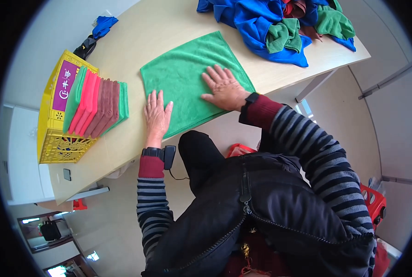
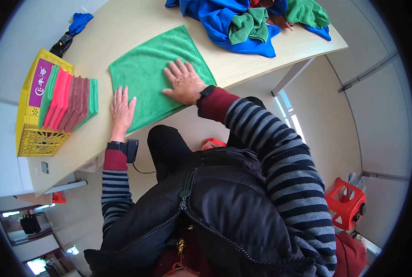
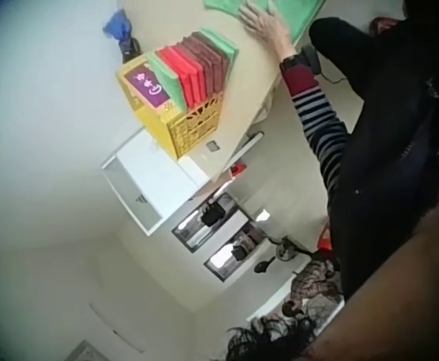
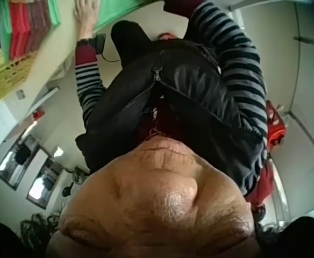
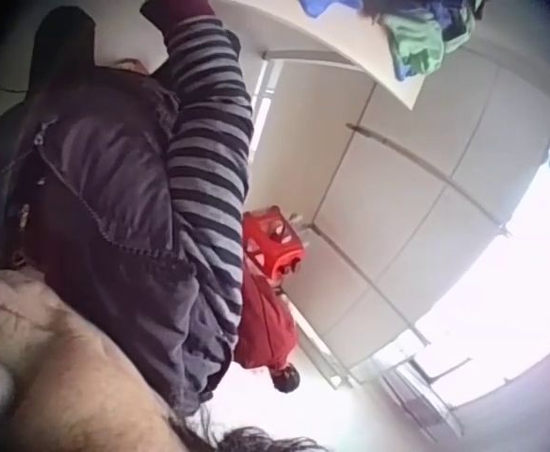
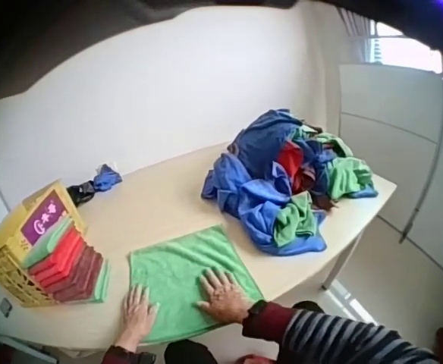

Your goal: The person picks up a green cloth from a pile, spreads it flat on the table, and folds it into a smaller square. They then place the folded cloth onto a stack of other cloths next to a yellow crate.

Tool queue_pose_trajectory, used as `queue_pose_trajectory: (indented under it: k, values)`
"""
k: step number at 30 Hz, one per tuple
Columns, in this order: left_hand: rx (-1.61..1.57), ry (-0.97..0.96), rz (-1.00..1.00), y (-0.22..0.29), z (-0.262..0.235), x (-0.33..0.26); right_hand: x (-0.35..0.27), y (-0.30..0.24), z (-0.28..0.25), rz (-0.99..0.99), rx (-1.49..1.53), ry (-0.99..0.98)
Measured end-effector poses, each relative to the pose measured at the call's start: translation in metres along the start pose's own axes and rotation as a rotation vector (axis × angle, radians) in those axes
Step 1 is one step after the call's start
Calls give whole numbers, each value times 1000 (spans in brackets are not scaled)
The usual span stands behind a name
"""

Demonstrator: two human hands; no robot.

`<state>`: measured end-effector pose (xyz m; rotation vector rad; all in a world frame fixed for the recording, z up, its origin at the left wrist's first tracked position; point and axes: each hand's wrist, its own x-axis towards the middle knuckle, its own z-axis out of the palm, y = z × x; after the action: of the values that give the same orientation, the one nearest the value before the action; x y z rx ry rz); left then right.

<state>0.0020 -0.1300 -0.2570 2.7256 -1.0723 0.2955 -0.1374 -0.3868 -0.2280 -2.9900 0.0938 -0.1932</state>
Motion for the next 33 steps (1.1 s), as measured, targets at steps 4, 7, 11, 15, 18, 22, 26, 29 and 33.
queue_pose_trajectory:
  k: [4, 7, 11, 15, 18, 22, 26, 29, 33]
  values:
    - [4, -29, -7, -3, -3, -3, -19, 41, 3, 120, -2, 17]
    - [33, -51, -23, -5, -6, -5, -19, 55, -12, 183, -19, -37]
    - [69, -70, -47, -3, -10, -6, 3, 50, -35, 212, -48, -138]
    - [81, -98, -72, 5, -13, -5, 49, 12, -34, 120, 13, -79]
    - [83, -109, -85, 8, -13, -7, 68, -3, -18, 70, 64, -108]
    - [69, -102, -79, 6, -15, -7, 77, 7, -1, 100, 44, -153]
    - [54, -91, -63, 5, -15, -8, 73, 46, 3, 162, 9, -119]
    - [55, -82, -72, 4, -16, -7, 74, 66, -6, 205, -10, -100]
    - [37, -55, -47, 7, -25, -1, 80, 79, -26, 322, -19, -191]
